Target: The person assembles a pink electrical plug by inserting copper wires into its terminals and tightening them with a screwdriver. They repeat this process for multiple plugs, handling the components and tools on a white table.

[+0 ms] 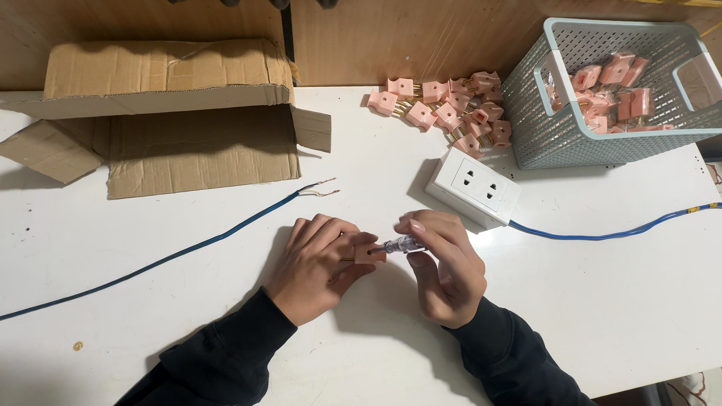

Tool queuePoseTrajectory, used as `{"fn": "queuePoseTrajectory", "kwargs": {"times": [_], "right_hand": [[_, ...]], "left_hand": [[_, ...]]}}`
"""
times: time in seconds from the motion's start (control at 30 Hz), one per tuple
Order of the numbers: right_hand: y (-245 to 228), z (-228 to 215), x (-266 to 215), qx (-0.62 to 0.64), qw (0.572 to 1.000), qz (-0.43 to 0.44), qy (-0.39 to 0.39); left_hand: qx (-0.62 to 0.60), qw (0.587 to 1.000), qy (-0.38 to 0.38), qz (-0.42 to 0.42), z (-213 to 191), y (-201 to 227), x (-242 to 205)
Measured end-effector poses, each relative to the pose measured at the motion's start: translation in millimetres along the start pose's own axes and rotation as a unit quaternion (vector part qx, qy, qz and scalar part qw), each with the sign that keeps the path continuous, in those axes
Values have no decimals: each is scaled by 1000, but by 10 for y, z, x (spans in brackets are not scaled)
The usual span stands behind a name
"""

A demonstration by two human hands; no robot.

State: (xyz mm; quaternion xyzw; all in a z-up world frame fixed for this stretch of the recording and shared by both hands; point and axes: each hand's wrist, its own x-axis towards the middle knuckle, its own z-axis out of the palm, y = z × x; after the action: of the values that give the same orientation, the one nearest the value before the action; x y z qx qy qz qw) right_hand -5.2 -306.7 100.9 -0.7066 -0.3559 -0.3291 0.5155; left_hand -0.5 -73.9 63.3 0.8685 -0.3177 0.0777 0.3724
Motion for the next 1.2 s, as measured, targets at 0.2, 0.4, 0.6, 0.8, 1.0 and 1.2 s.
{"fn": "queuePoseTrajectory", "kwargs": {"times": [0.2, 0.4, 0.6, 0.8, 1.0, 1.2], "right_hand": [[57, -43, -42, 7, 1000, 15, 1], [89, -37, -69, -3, 1000, 16, 4], [83, -53, -65, -16, 1000, 18, -7], [33, -22, -39, -14, 999, 29, -3], [38, -15, -42, -8, 999, 43, 2], [88, -46, -80, -11, 999, 45, -1]], "left_hand": [[5, 1000, 16, 6, 44, -38, -16], [-1, 1000, 23, 5, 127, -106, -42], [-7, 999, 30, 14, 62, -59, -24], [-9, 999, 44, 27, 71, -93, -35], [-18, 998, 50, 26, 95, -92, -41], [-18, 998, 55, 38, 129, -166, -65]]}}
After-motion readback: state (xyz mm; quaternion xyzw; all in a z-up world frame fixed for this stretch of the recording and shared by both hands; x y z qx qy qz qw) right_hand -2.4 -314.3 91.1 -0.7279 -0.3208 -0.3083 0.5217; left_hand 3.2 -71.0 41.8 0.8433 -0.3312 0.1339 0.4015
